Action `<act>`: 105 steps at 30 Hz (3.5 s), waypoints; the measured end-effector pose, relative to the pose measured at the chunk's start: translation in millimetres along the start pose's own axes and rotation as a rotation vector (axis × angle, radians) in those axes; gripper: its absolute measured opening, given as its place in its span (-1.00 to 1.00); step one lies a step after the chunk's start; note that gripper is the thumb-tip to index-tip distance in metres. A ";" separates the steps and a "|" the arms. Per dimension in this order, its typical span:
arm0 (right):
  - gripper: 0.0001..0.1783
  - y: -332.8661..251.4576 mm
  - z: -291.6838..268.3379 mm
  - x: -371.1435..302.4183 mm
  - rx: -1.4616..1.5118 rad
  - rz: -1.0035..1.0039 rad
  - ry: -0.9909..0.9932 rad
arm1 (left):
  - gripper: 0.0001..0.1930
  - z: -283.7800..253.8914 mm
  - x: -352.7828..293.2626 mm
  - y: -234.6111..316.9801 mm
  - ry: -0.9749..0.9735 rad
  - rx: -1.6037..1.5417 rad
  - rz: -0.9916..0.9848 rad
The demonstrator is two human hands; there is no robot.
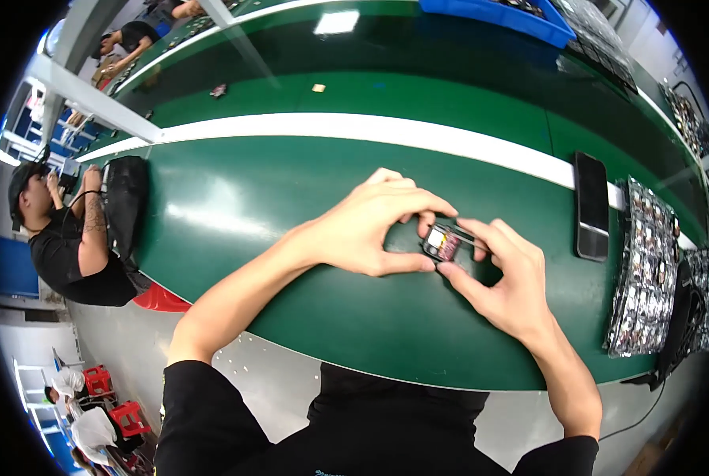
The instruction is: Assembling and inspecting internal components of smartwatch modules using fine tweezers and a probe tool.
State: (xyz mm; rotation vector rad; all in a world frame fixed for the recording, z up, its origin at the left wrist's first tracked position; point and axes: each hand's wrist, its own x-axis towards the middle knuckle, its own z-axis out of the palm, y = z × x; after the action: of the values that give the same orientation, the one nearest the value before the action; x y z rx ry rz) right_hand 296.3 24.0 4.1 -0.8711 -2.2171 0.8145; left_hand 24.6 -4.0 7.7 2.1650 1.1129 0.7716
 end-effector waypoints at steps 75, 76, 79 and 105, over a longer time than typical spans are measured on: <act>-0.32 164.8 -343.7 -147.1 -0.465 0.728 0.759 | -0.41 -38.0 -29.9 -44.8 0.342 0.098 -0.251; -0.30 170.8 -352.9 -144.6 -0.462 0.751 0.725 | -0.41 -37.6 -28.1 -43.4 0.338 0.096 -0.244; -0.38 186.6 -362.4 -131.4 -0.571 0.753 0.615 | -0.42 -37.8 -29.5 -40.6 0.349 0.097 -0.267; -0.41 206.9 -354.2 -124.7 -0.509 0.867 0.670 | -0.44 -36.2 -29.4 -37.0 0.357 0.123 -0.234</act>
State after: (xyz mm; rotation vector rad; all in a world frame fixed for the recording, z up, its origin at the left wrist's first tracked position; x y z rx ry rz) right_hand 699.6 165.5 36.9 -2.0666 -1.4052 0.1960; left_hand -34.2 -2.6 -1.3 1.9915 1.5989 1.0294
